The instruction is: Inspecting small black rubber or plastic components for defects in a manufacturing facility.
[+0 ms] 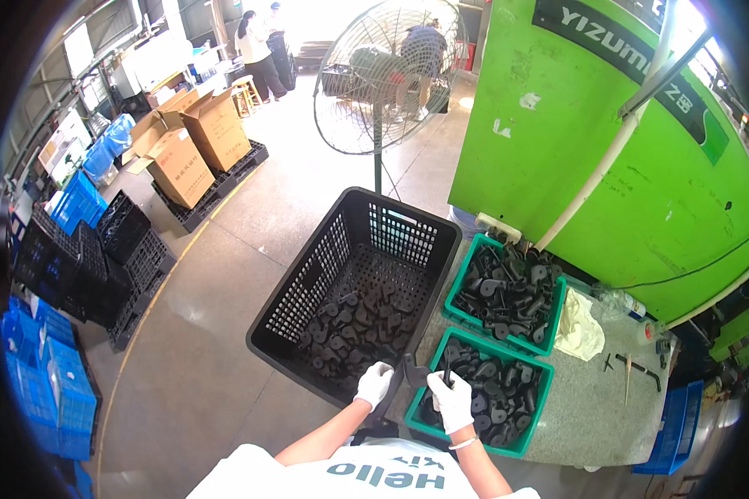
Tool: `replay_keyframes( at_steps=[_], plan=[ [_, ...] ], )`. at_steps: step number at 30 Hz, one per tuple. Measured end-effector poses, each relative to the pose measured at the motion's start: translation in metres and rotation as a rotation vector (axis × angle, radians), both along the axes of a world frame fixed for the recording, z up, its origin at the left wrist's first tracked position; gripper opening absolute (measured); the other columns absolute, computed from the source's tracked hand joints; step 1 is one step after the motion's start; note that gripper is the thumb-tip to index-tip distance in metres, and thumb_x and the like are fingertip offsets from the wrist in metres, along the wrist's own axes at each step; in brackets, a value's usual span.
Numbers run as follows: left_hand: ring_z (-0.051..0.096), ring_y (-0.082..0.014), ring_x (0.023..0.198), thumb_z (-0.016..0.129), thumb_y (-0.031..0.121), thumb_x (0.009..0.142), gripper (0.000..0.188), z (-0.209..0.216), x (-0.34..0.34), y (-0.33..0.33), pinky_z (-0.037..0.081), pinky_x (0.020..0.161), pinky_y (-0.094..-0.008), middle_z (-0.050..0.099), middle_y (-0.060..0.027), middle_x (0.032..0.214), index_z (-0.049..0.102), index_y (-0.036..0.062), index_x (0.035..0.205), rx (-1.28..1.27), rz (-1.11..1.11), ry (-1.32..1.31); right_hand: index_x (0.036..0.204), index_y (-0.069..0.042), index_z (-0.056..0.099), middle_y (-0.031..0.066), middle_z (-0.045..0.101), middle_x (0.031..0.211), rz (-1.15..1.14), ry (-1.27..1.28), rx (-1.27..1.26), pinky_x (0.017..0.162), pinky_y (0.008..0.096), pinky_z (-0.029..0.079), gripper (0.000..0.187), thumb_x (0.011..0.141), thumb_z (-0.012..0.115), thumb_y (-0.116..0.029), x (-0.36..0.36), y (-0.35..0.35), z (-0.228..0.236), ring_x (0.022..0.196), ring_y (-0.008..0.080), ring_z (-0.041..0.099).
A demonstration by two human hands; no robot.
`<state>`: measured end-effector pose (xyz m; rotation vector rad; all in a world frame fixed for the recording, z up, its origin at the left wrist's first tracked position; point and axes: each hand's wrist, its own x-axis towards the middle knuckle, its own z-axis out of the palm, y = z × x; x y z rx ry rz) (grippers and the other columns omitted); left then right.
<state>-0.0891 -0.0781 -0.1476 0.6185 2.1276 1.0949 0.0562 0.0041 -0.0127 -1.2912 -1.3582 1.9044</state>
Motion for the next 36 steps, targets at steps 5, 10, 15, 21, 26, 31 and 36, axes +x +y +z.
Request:
replay_keyframes(
  at_steps=[5, 10, 15, 21, 26, 31, 36],
  plan=[
    [0.061, -0.0362, 0.096, 0.060, 0.022, 0.087, 0.017, 0.002, -0.002, 0.008, 0.049, 0.083, -0.0433, 0.063, -0.0170, 0.100, 0.061, 0.0106, 0.100, 0.116, 0.079, 0.276, 0.084, -0.005, 0.065, -0.0059, 0.052, 0.059, -0.013, 0.019, 0.107, 0.039, 0.0195, 0.029, 0.010, 0.087, 0.067, -0.015, -0.004, 0.005, 0.007, 0.043, 0.0016, 0.041],
    [0.063, -0.0199, 0.085, 0.051, 0.019, 0.096, 0.022, 0.099, -0.012, 0.006, 0.051, 0.075, -0.0317, 0.063, -0.0105, 0.099, 0.057, 0.0033, 0.110, 0.499, 0.088, -0.241, 0.085, -0.003, 0.065, -0.0090, 0.049, 0.064, -0.052, -0.008, 0.308, 0.047, 0.0191, 0.030, 0.010, 0.086, 0.068, -0.012, -0.013, 0.000, 0.047, 0.054, -0.0005, 0.039],
    [0.063, -0.0203, 0.086, 0.048, 0.033, 0.098, 0.040, 0.157, 0.006, 0.008, 0.052, 0.075, -0.0336, 0.058, -0.0119, 0.106, 0.044, 0.0014, 0.122, 0.601, -0.124, -0.842, 0.087, -0.004, 0.065, 0.0002, 0.053, 0.065, -0.018, -0.089, 0.830, 0.050, 0.0236, 0.038, 0.012, 0.076, 0.070, -0.001, -0.008, 0.000, 0.033, 0.055, 0.0082, 0.048],
    [0.053, -0.0124, 0.076, 0.054, 0.022, 0.094, 0.025, 0.179, 0.039, 0.018, 0.050, 0.067, -0.0311, 0.050, -0.0029, 0.091, 0.046, 0.0117, 0.115, 0.598, 0.011, -0.836, 0.087, -0.007, 0.064, 0.0096, 0.055, 0.070, 0.181, -0.192, 1.115, 0.051, 0.0324, 0.045, 0.023, 0.067, 0.074, -0.003, 0.019, -0.004, 0.049, 0.056, 0.0234, 0.057],
    [0.053, -0.0091, 0.070, 0.055, 0.017, 0.093, 0.020, 0.193, 0.058, 0.021, 0.046, 0.057, -0.0242, 0.051, -0.0020, 0.088, 0.047, 0.0094, 0.110, 0.575, -0.022, -0.722, 0.088, -0.004, 0.064, 0.0097, 0.054, 0.072, 0.106, -0.274, 1.043, 0.049, 0.0313, 0.044, 0.022, 0.074, 0.074, -0.018, 0.047, 0.006, 0.079, 0.054, 0.0217, 0.056],
    [0.052, -0.0064, 0.063, 0.054, 0.010, 0.090, 0.020, 0.196, 0.079, 0.024, 0.041, 0.049, -0.0196, 0.053, -0.0023, 0.086, 0.047, 0.0075, 0.108, 0.510, -0.089, -0.478, 0.082, -0.008, 0.065, 0.0077, 0.057, 0.072, 0.266, -0.420, 1.097, 0.050, 0.0340, 0.047, 0.019, 0.079, 0.070, -0.026, 0.062, 0.017, 0.106, 0.057, 0.0256, 0.060],
    [0.050, -0.0078, 0.067, 0.057, 0.008, 0.087, 0.020, 0.196, 0.092, 0.027, 0.044, 0.060, -0.0239, 0.051, -0.0023, 0.079, 0.048, 0.0030, 0.104, 0.539, -0.115, -0.355, 0.078, -0.010, 0.065, 0.0069, 0.055, 0.069, 0.309, -0.514, 1.186, 0.048, 0.0349, 0.046, 0.022, 0.082, 0.068, -0.031, 0.072, 0.021, 0.108, 0.054, 0.0254, 0.059]
  ],
)
